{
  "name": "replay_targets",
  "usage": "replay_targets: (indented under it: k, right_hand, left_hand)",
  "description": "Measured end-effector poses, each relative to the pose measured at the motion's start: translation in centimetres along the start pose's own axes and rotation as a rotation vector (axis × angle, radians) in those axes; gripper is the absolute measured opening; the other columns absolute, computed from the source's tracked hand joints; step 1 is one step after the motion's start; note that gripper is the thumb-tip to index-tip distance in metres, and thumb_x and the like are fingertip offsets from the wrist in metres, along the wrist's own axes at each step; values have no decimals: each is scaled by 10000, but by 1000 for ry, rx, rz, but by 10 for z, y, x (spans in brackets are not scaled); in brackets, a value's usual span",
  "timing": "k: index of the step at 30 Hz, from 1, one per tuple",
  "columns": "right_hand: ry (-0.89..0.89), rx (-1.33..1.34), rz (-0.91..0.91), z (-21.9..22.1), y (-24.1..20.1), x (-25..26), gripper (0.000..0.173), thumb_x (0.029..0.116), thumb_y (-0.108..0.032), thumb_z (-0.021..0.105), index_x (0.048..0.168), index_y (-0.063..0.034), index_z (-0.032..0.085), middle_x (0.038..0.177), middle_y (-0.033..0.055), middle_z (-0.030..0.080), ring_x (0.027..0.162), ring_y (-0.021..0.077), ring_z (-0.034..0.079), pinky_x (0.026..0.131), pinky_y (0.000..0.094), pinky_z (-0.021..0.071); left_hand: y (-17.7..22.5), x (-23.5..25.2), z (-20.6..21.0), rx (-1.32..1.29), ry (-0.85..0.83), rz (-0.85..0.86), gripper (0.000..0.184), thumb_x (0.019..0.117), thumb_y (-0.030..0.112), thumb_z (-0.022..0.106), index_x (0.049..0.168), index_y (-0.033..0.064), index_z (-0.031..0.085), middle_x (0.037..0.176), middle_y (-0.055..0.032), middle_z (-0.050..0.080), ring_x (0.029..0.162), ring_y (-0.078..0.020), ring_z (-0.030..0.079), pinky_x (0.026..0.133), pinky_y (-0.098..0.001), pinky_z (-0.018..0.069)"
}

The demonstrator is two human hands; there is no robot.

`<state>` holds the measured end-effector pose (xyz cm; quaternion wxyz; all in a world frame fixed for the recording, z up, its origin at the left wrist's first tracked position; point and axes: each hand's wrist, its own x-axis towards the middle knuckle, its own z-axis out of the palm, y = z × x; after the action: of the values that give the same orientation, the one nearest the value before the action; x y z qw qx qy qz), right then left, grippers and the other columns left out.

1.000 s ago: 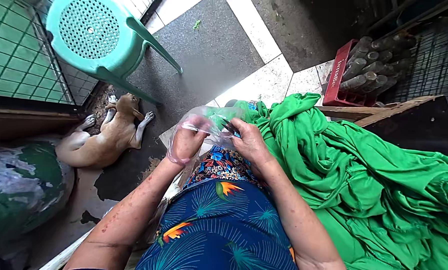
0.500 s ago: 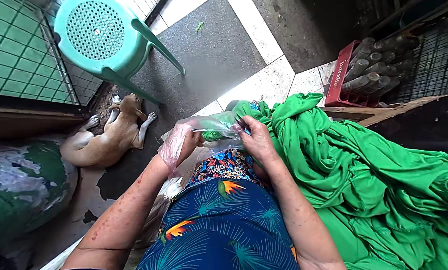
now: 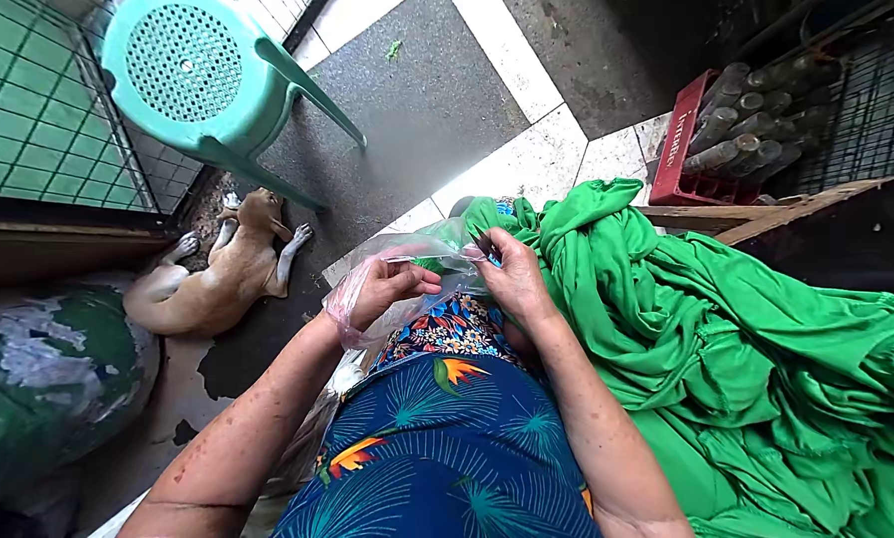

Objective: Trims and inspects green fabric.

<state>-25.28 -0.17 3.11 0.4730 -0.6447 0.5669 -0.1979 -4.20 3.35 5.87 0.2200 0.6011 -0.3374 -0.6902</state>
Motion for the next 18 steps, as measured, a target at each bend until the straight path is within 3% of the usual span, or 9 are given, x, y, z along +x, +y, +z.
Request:
replay_targets:
  k: [3, 5, 7, 8, 10, 12, 14, 15, 18]
  right_hand:
    - [10, 16, 11, 0, 1, -1, 184, 975, -92, 661, 1075, 62, 655, 880, 176, 669, 796, 270, 642, 752, 455, 518]
    - [34, -9, 17, -2, 3, -1, 217, 974, -92, 660, 1122, 66, 662, 956, 208, 685, 874, 310, 663, 812, 488, 525]
    - [93, -103, 29, -5, 6, 0, 229, 964, -82, 663, 1144, 57, 692, 1022, 238, 688, 943, 362, 676, 842, 531, 531]
    - [119, -153, 49, -7, 6, 0, 233, 963, -84, 663, 1154, 45, 700, 1041, 246, 680, 955, 383, 674, 833, 552, 529]
    - [112, -150, 70, -14, 3, -1, 235, 970, -104, 664, 1155, 36, 703, 1029, 238, 682, 933, 370, 675, 819, 544, 531]
    - [-16, 70, 29, -25, -3, -4, 241, 974, -140, 675, 1146, 28, 688, 945, 129, 693, 801, 177, 630, 742, 362, 522]
    - [-79, 330, -24, -33, -7, -6, 231, 977, -125, 655, 1167, 5, 661, 901, 4, 664, 691, -18, 553, 616, 156, 459]
    - [-41, 357, -33, -37, -7, -6, 227, 989, -114, 634, 1177, 11, 659, 935, 8, 680, 736, -25, 577, 657, 153, 474]
    - [57, 110, 67, -42, 7, -4, 205, 1008, -104, 604, 1135, 45, 666, 1003, 138, 709, 920, 179, 680, 864, 372, 545]
  left_hand:
    - [1, -1, 1, 36, 29, 42, 192, 1068, 63, 496, 1186, -14, 627, 830, -27, 734, 694, -66, 715, 708, -209, 599]
    - [-3, 1, -3, 115, 30, 116, 165, 1060, 121, 536, 952, 55, 641, 713, 31, 690, 599, -29, 665, 615, -180, 573]
    - [-9, 6, -7, 177, 39, 197, 224, 1048, 171, 529, 898, 71, 662, 751, 47, 700, 689, -22, 672, 717, -217, 569]
    - [-12, 9, -8, 149, 45, 249, 195, 1023, 164, 527, 987, 36, 670, 830, 30, 727, 775, -40, 690, 797, -253, 568]
    - [-11, 11, -10, -33, -46, 346, 472, 996, 175, 527, 1420, -26, 474, 1086, -6, 733, 951, -101, 720, 926, -288, 582]
    - [-9, 12, -10, -316, -163, 395, 573, 1029, 310, 536, 1534, 127, 337, 1185, -12, 736, 970, -145, 742, 913, -294, 599]
    - [-7, 11, -11, -536, -206, 383, 401, 1030, 491, 523, 1289, 209, 643, 1096, -18, 769, 922, -147, 752, 866, -284, 610]
    - [-6, 11, -10, -563, -206, 382, 386, 1034, 514, 485, 1074, 231, 744, 1025, 0, 779, 882, -117, 750, 834, -262, 611]
    - [-2, 14, -12, -573, -210, 413, 341, 1037, 377, 501, 869, 254, 771, 980, 10, 783, 876, -98, 741, 845, -262, 601]
